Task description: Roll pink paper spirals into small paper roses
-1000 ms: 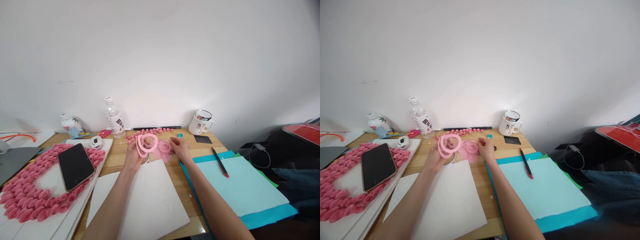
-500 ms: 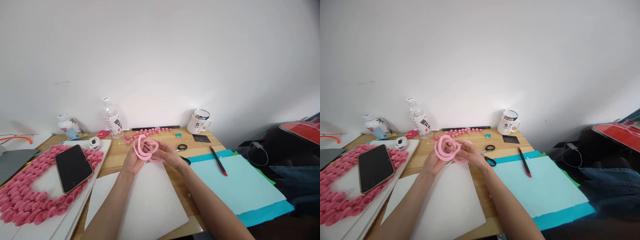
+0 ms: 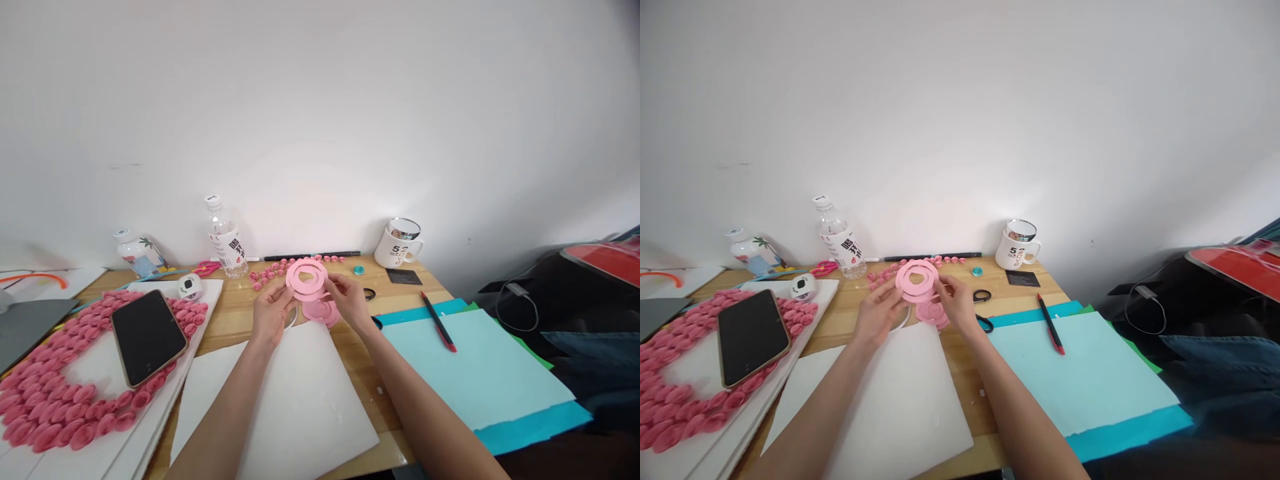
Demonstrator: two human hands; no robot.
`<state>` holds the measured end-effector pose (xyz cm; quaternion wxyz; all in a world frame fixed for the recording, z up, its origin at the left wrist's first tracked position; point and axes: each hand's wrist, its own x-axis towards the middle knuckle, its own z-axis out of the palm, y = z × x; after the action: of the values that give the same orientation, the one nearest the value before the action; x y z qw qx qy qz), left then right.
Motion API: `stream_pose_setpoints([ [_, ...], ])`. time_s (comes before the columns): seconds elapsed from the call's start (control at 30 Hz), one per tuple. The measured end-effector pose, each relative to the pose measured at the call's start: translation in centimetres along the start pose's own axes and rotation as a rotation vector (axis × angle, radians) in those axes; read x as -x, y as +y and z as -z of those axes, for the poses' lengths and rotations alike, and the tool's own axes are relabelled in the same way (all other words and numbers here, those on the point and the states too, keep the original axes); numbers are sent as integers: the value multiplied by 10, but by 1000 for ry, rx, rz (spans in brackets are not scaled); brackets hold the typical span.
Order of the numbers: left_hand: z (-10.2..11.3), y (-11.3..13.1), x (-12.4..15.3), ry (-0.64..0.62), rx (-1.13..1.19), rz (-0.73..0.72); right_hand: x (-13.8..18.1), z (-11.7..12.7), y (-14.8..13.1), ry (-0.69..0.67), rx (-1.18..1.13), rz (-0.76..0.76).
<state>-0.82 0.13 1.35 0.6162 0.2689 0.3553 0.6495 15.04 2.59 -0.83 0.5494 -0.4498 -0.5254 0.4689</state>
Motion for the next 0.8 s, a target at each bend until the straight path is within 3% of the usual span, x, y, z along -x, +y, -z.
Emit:
stream_pose_setpoints([
  [0.07,3,0,-2,48,36,-34,-3,8,3,113,146,50],
  [0.13,6,2,-4,75,75,-54,-6,16,6,143,339,71],
  [0.3,10,9,-7,61,121,10,-5,25,10,-81,913,4],
  [0.43,8,11,-5,-18,195,91,-6,26,13,-38,1085,-58],
  [0.53,6,12,-3,-137,232,155,-8,24,14,79,960,-41],
  [0.6,5,13,-2,-157,221,207,-7,18,12,59,650,-20],
  [0.7,3,13,0,-171,203,266,-1,6,2,-161,83,-93],
  [0.8,2,14,2,-227,188,305,8,-4,-10,-332,-102,-137],
])
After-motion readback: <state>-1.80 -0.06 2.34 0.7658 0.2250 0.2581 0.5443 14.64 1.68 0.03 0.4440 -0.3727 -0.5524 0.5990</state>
